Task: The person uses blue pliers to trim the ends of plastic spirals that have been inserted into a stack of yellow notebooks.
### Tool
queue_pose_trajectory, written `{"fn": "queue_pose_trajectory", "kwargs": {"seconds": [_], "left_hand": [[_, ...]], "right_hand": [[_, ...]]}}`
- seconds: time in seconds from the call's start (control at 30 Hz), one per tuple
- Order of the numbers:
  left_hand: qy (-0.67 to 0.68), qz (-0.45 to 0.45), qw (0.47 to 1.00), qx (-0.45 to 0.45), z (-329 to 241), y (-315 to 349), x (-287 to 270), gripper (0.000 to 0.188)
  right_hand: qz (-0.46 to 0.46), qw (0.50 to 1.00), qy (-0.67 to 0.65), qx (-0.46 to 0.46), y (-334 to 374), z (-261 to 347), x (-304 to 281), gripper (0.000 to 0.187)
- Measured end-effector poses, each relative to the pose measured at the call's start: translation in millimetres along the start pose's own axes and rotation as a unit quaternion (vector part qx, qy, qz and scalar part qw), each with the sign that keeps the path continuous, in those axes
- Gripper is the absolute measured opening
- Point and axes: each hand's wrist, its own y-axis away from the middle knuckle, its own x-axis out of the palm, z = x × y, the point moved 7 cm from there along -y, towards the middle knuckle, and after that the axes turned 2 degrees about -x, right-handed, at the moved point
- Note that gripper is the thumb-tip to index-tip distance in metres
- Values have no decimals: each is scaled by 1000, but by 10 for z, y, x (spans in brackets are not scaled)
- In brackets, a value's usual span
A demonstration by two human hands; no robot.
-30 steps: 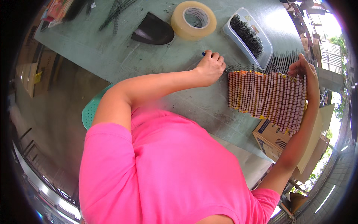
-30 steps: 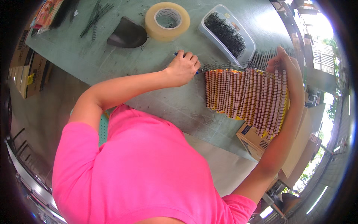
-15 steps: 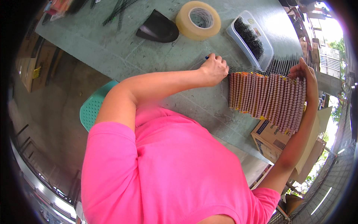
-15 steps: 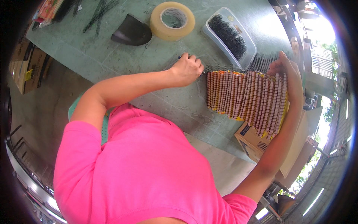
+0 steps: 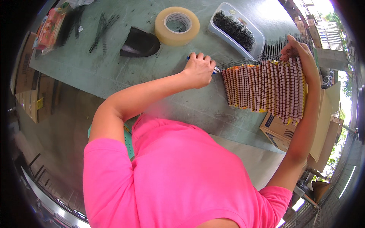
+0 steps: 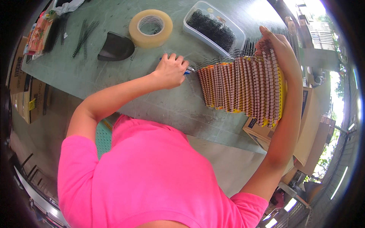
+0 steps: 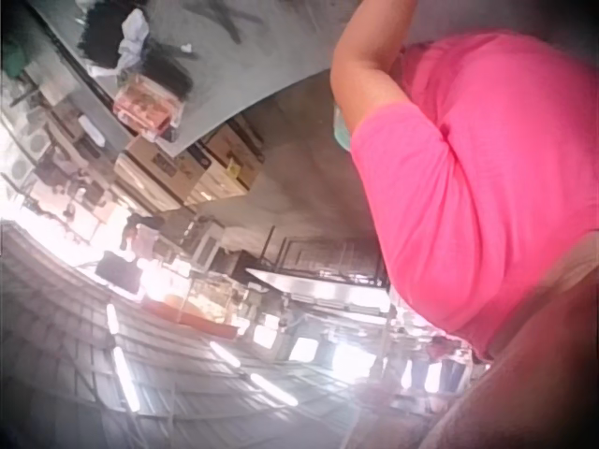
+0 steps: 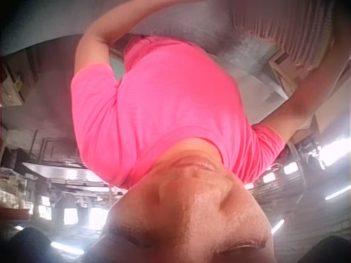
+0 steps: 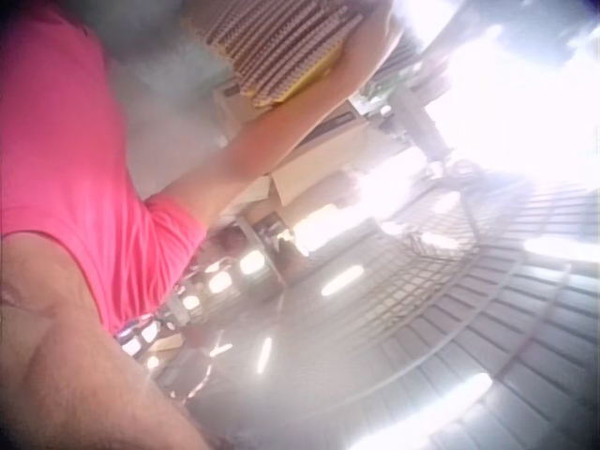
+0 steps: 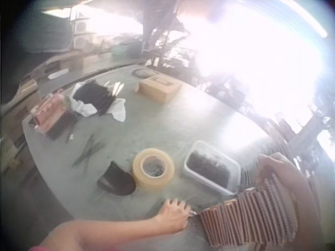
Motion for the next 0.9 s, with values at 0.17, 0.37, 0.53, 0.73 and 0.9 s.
{"fn": "queue_pose_trajectory", "kwargs": {"seconds": [0.17,0.37,0.53,0.73,0.9], "left_hand": [[-10,-13,1000,-4,31,31,-39,36],[7,-1,1000,21,-31,-92,92,28],[30,38,999,-9,66,-92,228,26],[-30,-37,998,31,18,-36,-27,26],[-58,-47,996,41,-6,-51,-26,26]], "right_hand": [[7,1000,-5,-8,-60,-33,16,48],[-6,1000,0,-15,-11,-17,-10,47],[23,999,-13,-22,-87,-30,57,48],[38,999,15,-12,-89,-72,-12,48],[15,1000,3,-19,-82,-54,11,48]]}}
